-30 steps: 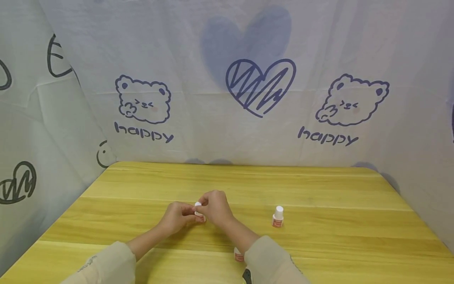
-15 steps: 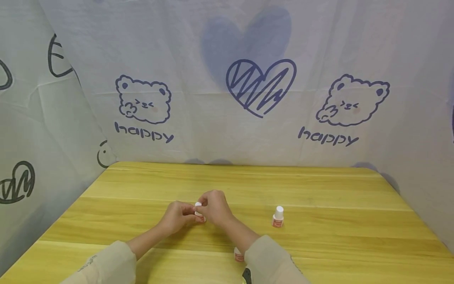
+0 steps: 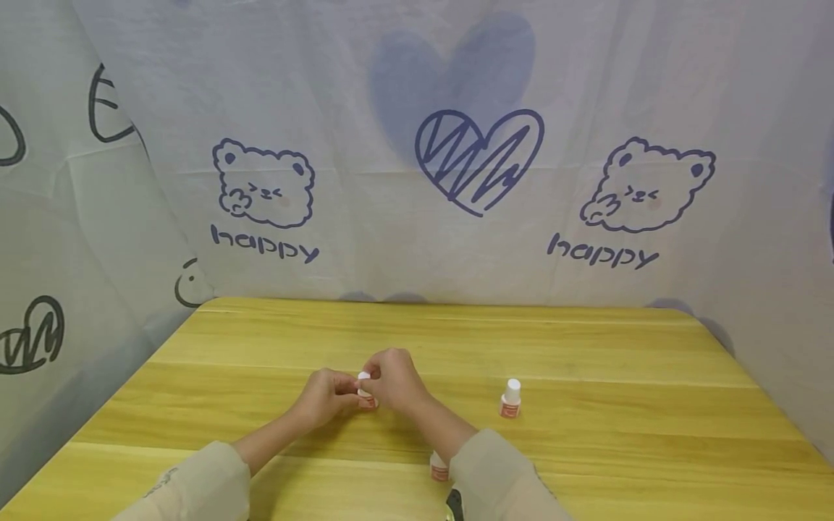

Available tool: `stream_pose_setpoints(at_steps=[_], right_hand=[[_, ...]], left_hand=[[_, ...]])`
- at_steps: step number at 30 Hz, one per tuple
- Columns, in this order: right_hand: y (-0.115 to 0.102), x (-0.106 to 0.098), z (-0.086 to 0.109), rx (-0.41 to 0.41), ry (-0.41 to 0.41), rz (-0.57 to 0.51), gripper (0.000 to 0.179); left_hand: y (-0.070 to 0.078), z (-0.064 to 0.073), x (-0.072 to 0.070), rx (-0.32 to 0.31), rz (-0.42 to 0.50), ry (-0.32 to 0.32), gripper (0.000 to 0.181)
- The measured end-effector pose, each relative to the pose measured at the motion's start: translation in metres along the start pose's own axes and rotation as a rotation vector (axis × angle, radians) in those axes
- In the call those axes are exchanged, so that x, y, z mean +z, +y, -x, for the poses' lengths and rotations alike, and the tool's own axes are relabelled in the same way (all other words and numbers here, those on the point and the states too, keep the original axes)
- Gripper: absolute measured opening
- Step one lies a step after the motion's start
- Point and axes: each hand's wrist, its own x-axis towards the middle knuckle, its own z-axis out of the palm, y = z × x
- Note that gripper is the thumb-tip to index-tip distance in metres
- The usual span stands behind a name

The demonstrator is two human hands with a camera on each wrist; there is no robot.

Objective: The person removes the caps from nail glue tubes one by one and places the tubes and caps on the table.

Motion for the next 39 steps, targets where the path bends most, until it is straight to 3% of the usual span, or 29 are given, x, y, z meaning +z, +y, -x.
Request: stream_pose_setpoints(at_steps=[20, 27, 39], right_hand=[[0.002, -0.003, -0.001, -0.047, -0.037, -0.012, 0.006], [0.005, 0.003, 0.003, -0.054, 0.03, -0.06, 0.004], [0.005, 0.01, 0.008, -0.028, 0.154, -0.086, 0.006]], left_hand=[[0.001, -0.001, 0.0, 0.0, 0.013, -0.018, 0.012], [-0.002, -0.001, -0.001, 0.027, -0.038, 0.014, 0.011], [-0.001, -0.001, 0.0, 0.017, -0.029, 0.019, 0.009]])
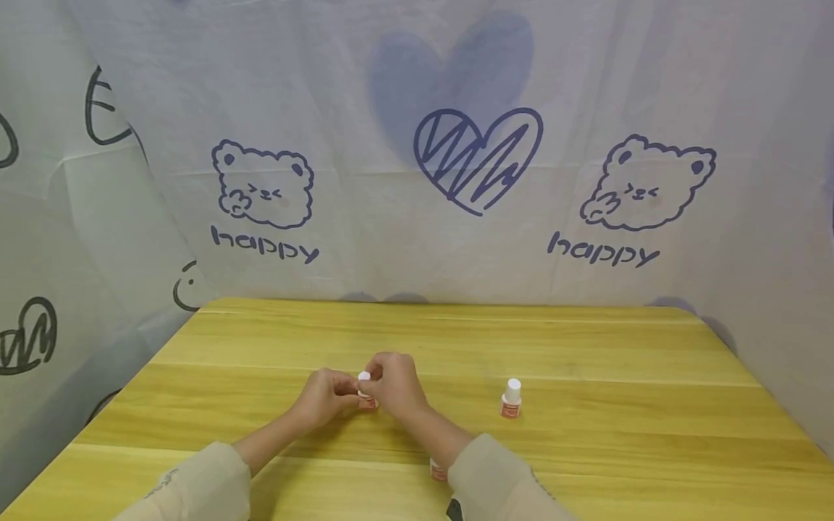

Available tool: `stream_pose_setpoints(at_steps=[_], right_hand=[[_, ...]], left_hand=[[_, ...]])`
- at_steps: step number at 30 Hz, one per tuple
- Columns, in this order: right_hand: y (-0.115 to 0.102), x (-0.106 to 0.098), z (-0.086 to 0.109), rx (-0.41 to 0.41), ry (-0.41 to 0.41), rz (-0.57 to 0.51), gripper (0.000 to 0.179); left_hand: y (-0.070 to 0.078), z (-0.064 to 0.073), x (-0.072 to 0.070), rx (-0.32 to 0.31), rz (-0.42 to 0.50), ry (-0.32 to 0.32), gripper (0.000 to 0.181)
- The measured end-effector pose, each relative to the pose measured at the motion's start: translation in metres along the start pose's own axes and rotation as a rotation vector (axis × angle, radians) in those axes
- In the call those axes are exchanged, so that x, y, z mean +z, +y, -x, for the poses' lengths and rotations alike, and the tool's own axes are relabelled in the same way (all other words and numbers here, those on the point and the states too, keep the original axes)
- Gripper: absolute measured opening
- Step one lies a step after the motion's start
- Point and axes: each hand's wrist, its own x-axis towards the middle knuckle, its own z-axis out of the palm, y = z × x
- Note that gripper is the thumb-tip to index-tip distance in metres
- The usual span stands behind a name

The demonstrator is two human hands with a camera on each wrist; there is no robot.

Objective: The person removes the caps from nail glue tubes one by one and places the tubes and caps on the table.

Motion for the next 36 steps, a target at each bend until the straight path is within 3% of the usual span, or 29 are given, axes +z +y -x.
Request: stream_pose_setpoints(at_steps=[16, 25, 36], right_hand=[[-0.004, -0.005, -0.005, 0.038, -0.054, 0.058, 0.008], [-0.003, -0.007, -0.008, 0.041, -0.103, 0.05, 0.005], [-0.003, -0.012, -0.01, 0.042, -0.175, 0.018, 0.004]], left_hand=[[0.0, 0.001, -0.002, -0.036, 0.086, -0.049, 0.012], [0.0, 0.0, -0.003, -0.02, 0.079, -0.063, 0.013], [0.0, -0.001, -0.004, -0.011, 0.003, -0.052, 0.01]])
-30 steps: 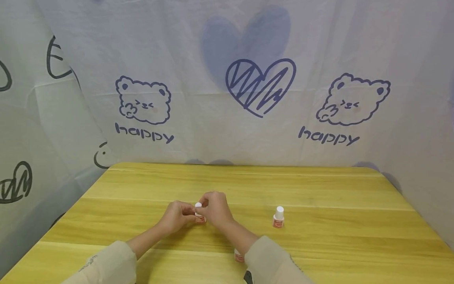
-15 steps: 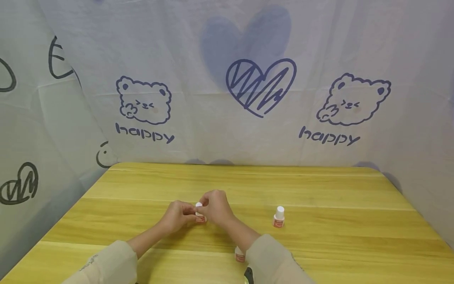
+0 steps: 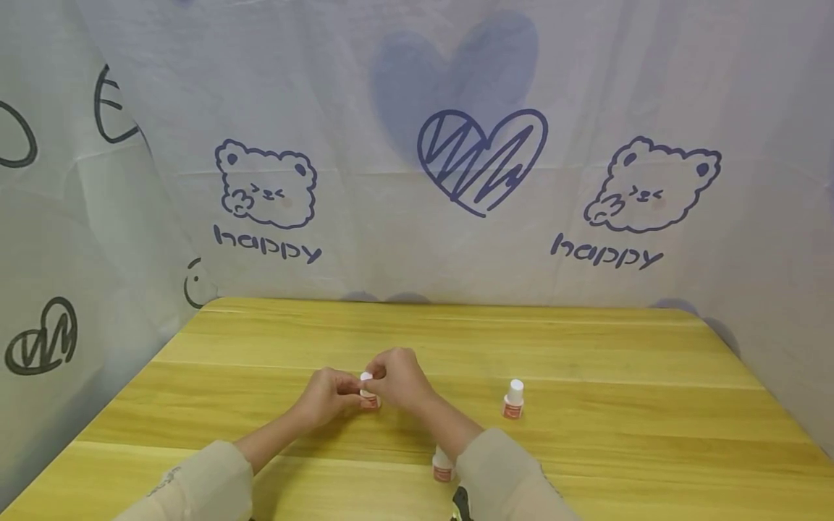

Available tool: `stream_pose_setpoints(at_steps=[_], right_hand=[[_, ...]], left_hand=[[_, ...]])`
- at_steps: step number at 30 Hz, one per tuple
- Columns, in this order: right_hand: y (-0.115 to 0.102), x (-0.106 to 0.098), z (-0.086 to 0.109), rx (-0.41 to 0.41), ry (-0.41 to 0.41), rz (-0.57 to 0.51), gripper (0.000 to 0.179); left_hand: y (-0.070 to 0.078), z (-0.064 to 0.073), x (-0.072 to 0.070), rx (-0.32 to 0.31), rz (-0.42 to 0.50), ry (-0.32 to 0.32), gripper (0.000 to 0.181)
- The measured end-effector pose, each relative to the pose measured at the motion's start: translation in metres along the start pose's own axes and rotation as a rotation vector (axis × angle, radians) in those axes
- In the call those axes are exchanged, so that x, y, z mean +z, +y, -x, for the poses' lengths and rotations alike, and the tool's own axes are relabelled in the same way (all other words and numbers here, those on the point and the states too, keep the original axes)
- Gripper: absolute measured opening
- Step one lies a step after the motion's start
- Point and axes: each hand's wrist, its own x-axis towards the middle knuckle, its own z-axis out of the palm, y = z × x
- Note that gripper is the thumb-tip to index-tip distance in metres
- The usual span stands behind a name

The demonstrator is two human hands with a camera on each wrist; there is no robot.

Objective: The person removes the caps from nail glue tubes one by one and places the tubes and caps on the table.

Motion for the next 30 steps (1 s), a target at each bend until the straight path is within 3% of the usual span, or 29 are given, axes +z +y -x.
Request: stream_pose_setpoints(at_steps=[12, 21, 30], right_hand=[[0.004, -0.003, 0.0, -0.053, -0.058, 0.003, 0.006], [0.008, 0.001, 0.001, -0.062, 0.005, -0.08, 0.008], [0.01, 0.003, 0.001, -0.042, 0.057, -0.053, 0.008]], left_hand=[[0.002, 0.002, 0.001, 0.004, 0.011, -0.01, 0.01], [-0.002, 0.001, 0.002, -0.009, 0.04, -0.01, 0.013], [-0.004, 0.001, 0.003, -0.006, 0.096, -0.03, 0.015]])
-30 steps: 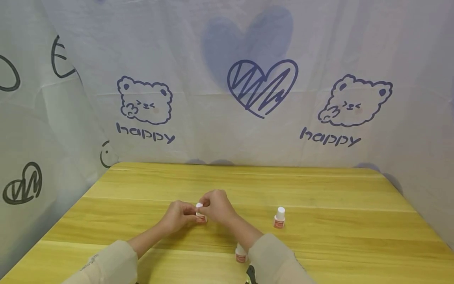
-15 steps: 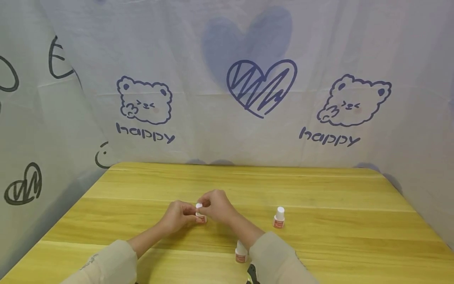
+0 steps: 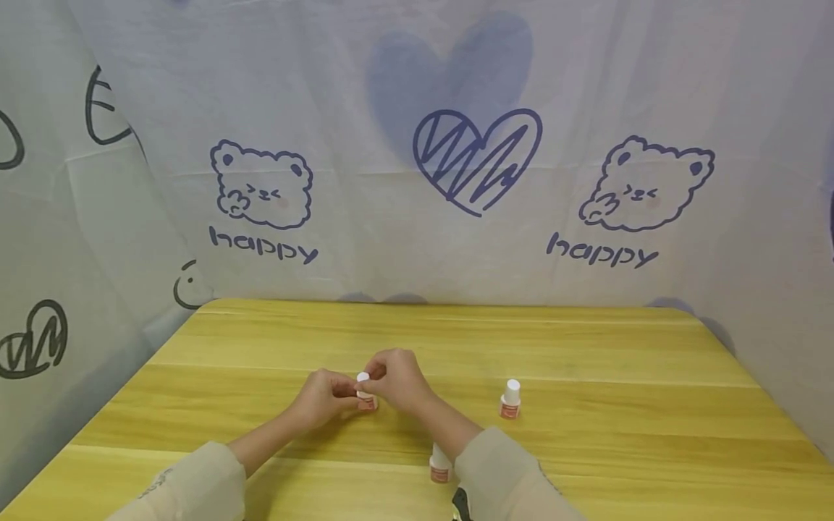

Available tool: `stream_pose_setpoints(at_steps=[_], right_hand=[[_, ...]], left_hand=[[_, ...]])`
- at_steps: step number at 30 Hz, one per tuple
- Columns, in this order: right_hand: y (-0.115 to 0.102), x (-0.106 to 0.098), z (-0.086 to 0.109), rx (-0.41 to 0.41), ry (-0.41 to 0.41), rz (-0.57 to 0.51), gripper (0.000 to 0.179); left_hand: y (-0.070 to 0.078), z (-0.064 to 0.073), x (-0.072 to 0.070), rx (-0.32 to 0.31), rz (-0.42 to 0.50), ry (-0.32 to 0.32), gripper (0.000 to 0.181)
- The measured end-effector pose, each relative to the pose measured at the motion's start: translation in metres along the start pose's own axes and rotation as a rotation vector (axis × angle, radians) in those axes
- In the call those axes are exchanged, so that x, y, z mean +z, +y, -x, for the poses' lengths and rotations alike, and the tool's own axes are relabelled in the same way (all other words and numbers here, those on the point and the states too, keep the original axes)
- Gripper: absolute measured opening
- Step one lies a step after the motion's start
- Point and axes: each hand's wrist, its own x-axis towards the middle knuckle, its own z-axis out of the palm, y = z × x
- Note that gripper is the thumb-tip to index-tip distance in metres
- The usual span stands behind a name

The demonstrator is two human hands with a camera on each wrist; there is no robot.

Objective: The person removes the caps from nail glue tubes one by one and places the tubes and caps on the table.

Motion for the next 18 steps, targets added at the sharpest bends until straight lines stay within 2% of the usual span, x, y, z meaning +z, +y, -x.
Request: stream_pose_setpoints(at_steps=[11, 18], right_hand=[[-0.0025, -0.0013, -0.0006, 0.025, -0.012, 0.011, 0.007], [-0.0047, -0.0027, -0.0008, 0.032, -0.038, 0.03, 0.006]], left_hand=[[0.0036, 0.0001, -0.0009, 0.002, 0.06, -0.02, 0.015], [0.0024, -0.0018, -0.0011, 0.01, 0.034, -0.034, 0.013]])
